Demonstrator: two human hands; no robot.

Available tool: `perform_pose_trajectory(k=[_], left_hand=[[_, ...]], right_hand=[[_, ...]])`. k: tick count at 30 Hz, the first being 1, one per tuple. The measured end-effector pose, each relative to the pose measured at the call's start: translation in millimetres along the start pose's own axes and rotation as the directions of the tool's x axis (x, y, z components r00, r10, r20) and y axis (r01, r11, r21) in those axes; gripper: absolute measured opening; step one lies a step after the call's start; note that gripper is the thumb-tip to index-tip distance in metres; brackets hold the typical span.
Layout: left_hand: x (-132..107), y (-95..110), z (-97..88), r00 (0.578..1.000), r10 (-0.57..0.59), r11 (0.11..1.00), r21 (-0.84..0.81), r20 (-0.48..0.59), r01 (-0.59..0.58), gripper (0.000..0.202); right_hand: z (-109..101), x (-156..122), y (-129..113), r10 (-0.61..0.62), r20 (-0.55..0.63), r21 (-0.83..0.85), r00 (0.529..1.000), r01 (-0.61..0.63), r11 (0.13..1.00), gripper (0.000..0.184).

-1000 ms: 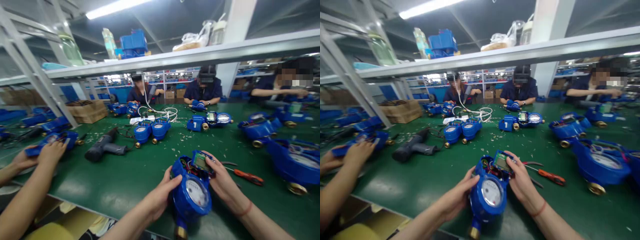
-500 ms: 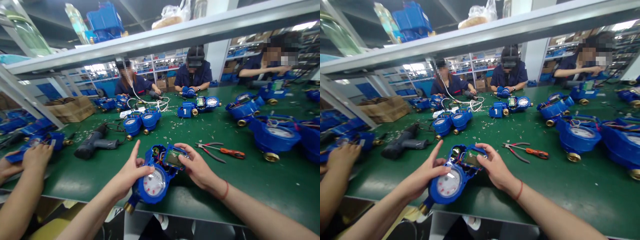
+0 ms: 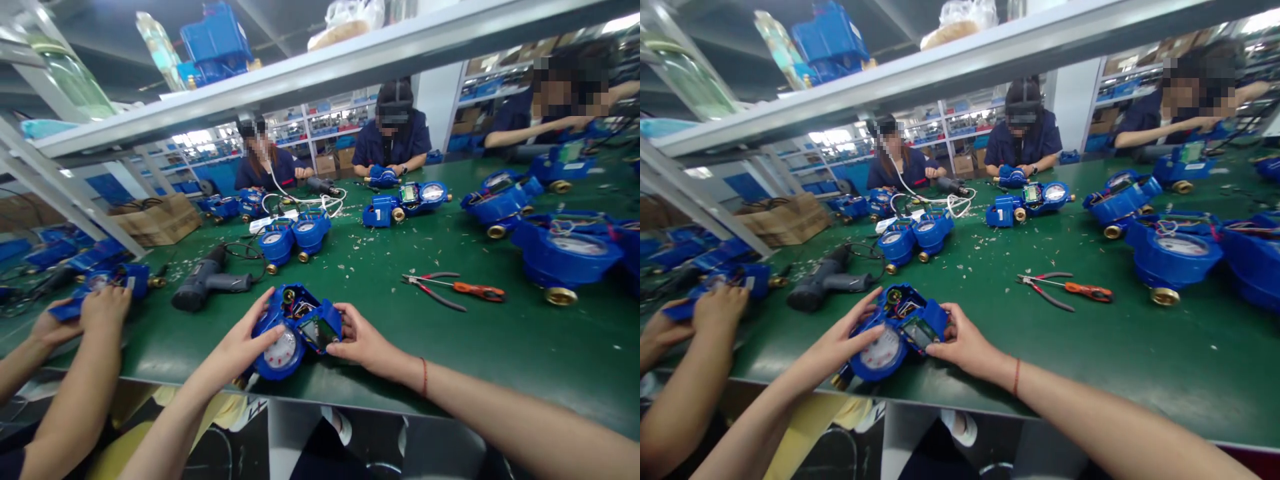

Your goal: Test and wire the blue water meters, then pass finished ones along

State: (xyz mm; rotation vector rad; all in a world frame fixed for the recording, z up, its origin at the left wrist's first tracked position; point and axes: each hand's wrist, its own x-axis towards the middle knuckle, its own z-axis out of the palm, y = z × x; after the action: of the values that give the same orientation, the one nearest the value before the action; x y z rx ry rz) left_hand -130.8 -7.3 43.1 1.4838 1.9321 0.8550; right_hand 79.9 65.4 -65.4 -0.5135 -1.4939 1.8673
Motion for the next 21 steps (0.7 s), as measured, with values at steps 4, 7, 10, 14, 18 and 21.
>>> perform_pose_trajectory(k=[4, 7, 10, 14, 18, 21], left_hand=[[-35, 2, 20.4, 0.847, 0.377, 0.9, 0.364, -0.375, -0.24, 0.043], [-70, 0, 56.3, 0.726, 0.51, 0.855, 0.366, -0.461, -0.368, 0.025], [-91, -9, 101.3, 0.696, 0.505, 0.862, 0.339, -0.511, -0.377, 0.039], [-94, -27, 140.5, 0.668, 0.472, 0.874, 0.402, -0.575, -0.272, 0.071], [-91, -43, 140.7, 0.617, 0.502, 0.862, 0.408, -0.606, -0.301, 0.083], [-93, -46, 128.0, 0.613, 0.47, 0.882, 0.362, -0.635, -0.301, 0.079]], right_hand=[[13, -13, -7, 0.039, -0.056, 0.039, 0.998, -0.037, 0.999, 0.054], [25, -25, -5, 0.023, -0.151, -0.03, 0.988, -0.027, 0.999, 0.06], [37, -40, 4, -0.065, -0.235, -0.184, 0.97, 0.021, 0.983, 0.057], [52, -64, 14, -0.27, -0.252, -0.409, 0.929, 0.15, 0.9, 0.058], [62, -76, 16, -0.472, -0.041, -0.551, 0.88, 0.374, 0.746, 0.067], [65, -74, 14, -0.559, 0.187, -0.556, 0.808, 0.556, 0.618, 0.063]])
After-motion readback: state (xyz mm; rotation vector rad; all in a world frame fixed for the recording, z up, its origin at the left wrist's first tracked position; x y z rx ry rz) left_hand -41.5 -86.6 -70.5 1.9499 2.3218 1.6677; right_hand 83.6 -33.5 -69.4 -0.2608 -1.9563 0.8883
